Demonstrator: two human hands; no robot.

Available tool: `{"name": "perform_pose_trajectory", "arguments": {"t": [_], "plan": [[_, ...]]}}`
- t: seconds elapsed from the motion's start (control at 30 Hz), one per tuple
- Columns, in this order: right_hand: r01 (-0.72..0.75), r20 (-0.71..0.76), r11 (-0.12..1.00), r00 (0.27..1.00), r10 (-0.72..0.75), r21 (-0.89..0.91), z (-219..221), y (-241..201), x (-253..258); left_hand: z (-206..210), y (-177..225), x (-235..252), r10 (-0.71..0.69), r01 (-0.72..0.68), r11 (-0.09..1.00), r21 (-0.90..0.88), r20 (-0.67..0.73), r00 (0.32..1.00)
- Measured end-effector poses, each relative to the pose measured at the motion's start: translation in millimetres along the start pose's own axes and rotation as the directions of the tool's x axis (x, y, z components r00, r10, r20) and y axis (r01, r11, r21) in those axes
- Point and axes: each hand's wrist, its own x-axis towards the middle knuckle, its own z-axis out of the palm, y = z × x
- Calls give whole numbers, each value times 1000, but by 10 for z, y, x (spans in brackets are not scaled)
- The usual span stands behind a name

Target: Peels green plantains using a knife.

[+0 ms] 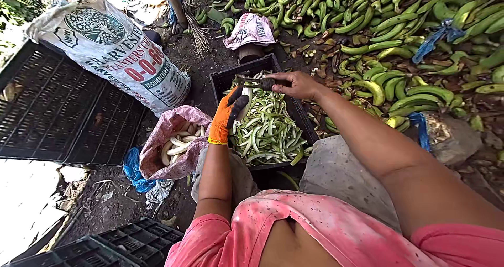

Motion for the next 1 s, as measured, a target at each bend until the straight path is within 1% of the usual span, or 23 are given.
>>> {"name": "perform_pose_trajectory", "arguments": {"t": [0.07, 0.13, 0.17, 0.23, 0.27, 0.3, 0.37, 0.4, 0.47, 0.5, 0.57, 0.6, 0.63, 0.67, 0.7, 0.73, 0.77, 0.83, 0.87, 0.9, 0.93, 0.97, 1.0], "plan": [[-4, 31, 1000, 1000, 4, -8, 55, -9, 3, 9, 23, -69, -15, 14, 999, 44, 31, 999], [-87, 79, 996, 993, 88, -13, 75, 49, 14, 37, 39, -34, -14, 12, 1000, 26, 91, 996], [-141, 104, 989, 984, 146, -45, 76, 122, 28, 58, 28, 35, 9, -7, 1000, -18, 118, 993], [-253, 130, 958, 954, 270, -135, 54, 325, 49, 85, -16, 99, 49, -36, 993, -115, 111, 993], [-286, 118, 950, 947, 300, -124, 56, 389, 41, 70, -37, 82, 35, -20, 988, -151, 95, 995], [-283, 79, 956, 954, 289, -79, 46, 433, 51, 49, -69, 76, 16, -2, 981, -192, 71, 997], [-219, -20, 975, 975, 220, 31, -10, 345, 52, 45, -217, 158, -12, 17, 932, -363, 15, 1000], [-169, -57, 984, 984, 171, 49, 3, 283, 33, 53, -289, 145, -29, 23, 885, -465, -5, 1000], [-49, -76, 999, 996, 49, 6, 78, 152, -3, 35, -375, 109, -65, 67, 741, -668, 28, 998], [15, -49, 999, 999, -16, -38, 126, 109, -24, 34, -389, 130, -64, 84, 653, -753, 56, 996], [126, 45, 984, 992, -122, -125, 218, 21, -81, 25, -409, 224, -93, 106, 483, -869, 70, 993], [175, 85, 971, 983, -163, -161, 249, -38, -110, 26, -374, 317, -146, 143, 349, -926, 97, 985], [211, 118, 958, 975, -191, -194, 271, -82, -127, 25, -346, 374, -190, 174, 237, -956, 130, 973], [235, 134, 947, 969, -209, -220, 294, -104, -128, 28, -329, 397, -230, 186, 179, -966, 143, 963], [246, 132, 938, 967, -219, -245, 314, -114, -116, 55, -297, 398, -279, 167, 171, -971, 115, 953], [238, 119, 931, 970, -213, -276, 332, -116, -95, 107, -249, 380, -327, 130, 219, -967, 53, 943], [205, 107, 930, 978, -181, -304, 346, -115, -65, 188, -190, 350, -365, 91, 333, -938, -40, 930], [71, 102, 951, 994, -42, -300, 368, -68, 9, 327, -243, 275, -291, 35, 569, -821, -162, 943], [15, 89, 966, 996, 8, -260, 377, -22, 40, 392, -273, 258, -295, 52, 624, -779, -173, 940], [-7, 72, 974, 997, 24, -227, 373, 17, 60, 414, -309, 222, -297, 75, 662, -746, -170, 939], [8, 49, 981, 999, 2, -194, 366, 35, 63, 413, -312, 242, -310, 75, 670, -739, -186, 932], [50, 39, 987, 998, -44, -151, 347, 23, 47, 395, -274, 310, -332, 54, 651, -757, -219, 917], [102, 43, 990, 994, -98, -95, 318, -11, 15, 338, -246, 342, -336, 46, 620, -783, -212, 918]]}}
